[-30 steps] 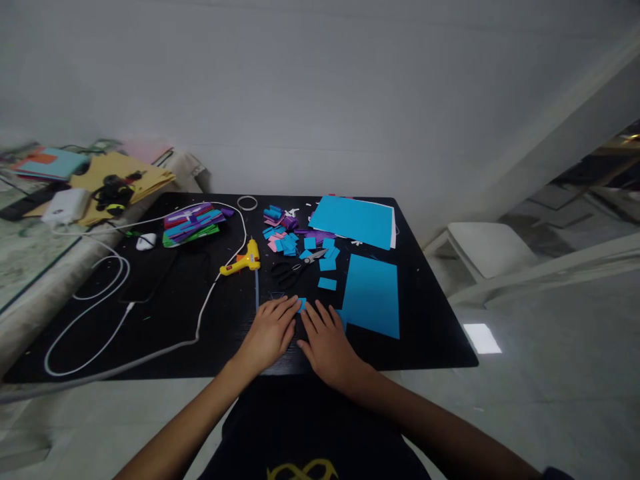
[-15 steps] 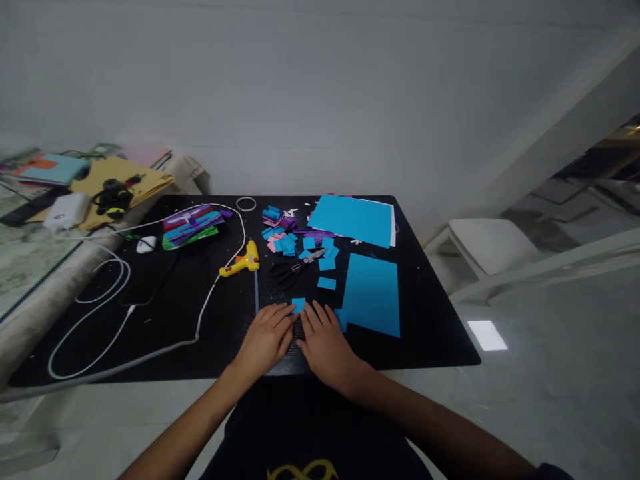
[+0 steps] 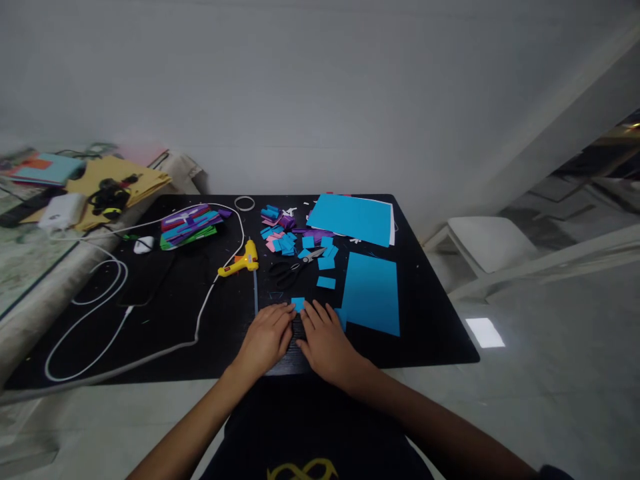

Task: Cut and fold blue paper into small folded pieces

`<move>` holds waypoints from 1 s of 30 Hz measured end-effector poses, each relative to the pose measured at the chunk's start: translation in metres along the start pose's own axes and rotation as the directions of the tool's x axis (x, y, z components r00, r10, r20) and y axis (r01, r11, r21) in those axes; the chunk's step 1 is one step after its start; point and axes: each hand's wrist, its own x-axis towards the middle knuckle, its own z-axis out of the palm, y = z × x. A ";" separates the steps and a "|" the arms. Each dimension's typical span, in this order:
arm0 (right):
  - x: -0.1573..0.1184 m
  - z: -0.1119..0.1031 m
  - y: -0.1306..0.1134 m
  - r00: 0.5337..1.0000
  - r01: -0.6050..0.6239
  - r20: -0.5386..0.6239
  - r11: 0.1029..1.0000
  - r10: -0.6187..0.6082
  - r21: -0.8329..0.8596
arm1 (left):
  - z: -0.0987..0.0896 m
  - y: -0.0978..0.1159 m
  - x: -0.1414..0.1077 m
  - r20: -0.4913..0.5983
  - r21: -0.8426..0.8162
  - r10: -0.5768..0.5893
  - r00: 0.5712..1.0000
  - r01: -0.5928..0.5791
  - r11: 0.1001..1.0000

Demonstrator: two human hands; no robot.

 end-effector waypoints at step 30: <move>0.031 -0.020 0.042 0.972 0.189 -0.148 0.982 -0.182 0.028 | -0.008 0.002 -0.007 0.033 -0.082 -0.030 0.999 0.032 0.996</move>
